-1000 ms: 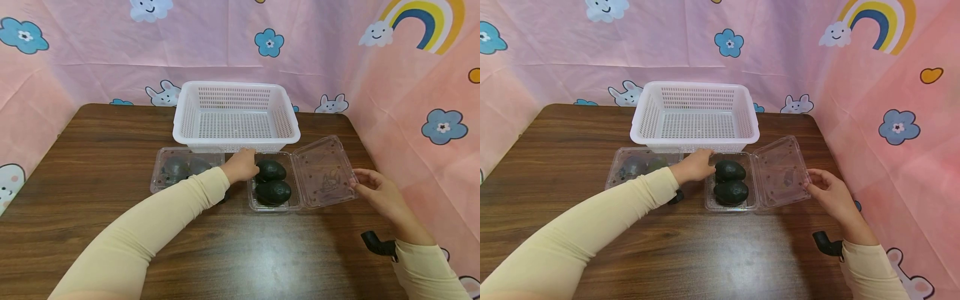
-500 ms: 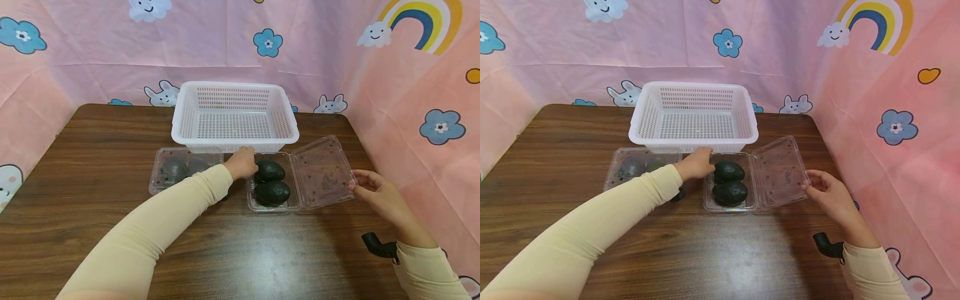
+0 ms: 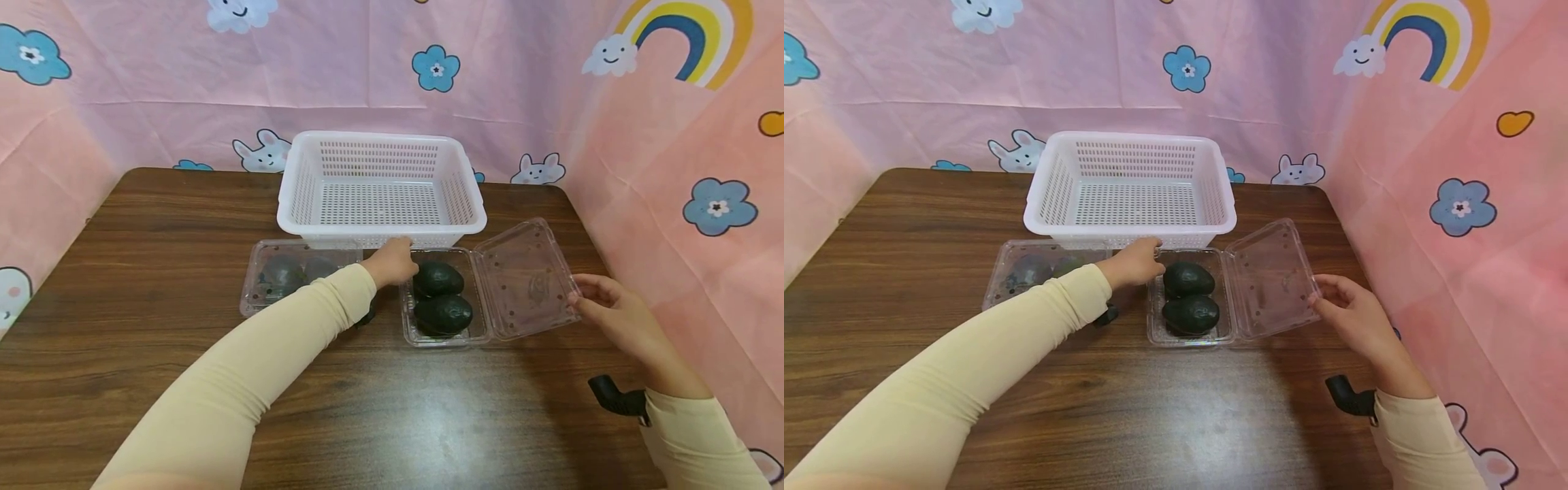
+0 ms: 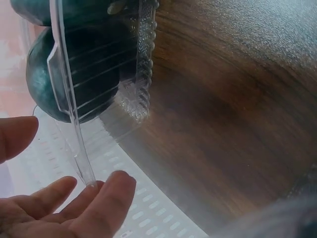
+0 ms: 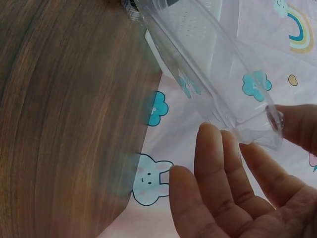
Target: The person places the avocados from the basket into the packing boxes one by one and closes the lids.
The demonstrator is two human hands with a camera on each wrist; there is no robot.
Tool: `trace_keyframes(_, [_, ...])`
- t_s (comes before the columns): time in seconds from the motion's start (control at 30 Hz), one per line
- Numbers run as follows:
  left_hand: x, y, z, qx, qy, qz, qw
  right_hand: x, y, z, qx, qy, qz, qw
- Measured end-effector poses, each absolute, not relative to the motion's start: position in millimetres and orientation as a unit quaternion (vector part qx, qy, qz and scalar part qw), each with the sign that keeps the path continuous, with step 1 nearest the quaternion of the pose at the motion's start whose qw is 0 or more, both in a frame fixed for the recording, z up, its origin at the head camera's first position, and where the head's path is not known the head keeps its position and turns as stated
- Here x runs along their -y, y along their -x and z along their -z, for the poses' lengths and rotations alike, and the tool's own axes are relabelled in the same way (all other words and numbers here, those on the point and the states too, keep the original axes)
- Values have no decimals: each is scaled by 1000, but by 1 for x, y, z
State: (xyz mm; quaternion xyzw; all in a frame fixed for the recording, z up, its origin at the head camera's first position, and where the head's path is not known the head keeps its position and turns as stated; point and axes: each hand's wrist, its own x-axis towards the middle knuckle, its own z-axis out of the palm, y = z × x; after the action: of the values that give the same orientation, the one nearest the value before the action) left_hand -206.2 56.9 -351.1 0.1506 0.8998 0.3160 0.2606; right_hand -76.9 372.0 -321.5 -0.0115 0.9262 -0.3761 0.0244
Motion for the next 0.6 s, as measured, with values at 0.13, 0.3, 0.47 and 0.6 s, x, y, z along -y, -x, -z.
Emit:
trace_keyframes(0.13, [-57,208,352,-900,-149,-317,260,-373,79,322,-922,27,387,9])
trace_keyframes(0.3, [-57,205,350,-908,-149,-301,250,-375,82,323,-916,34,400,-4])
trace_keyframes(0.47, [-55,203,348,-912,-159,-291,242,-377,84,322,-909,46,414,-11])
trace_keyframes(0.6, [-52,202,348,-912,-163,-293,236,-377,87,319,-909,46,415,-13])
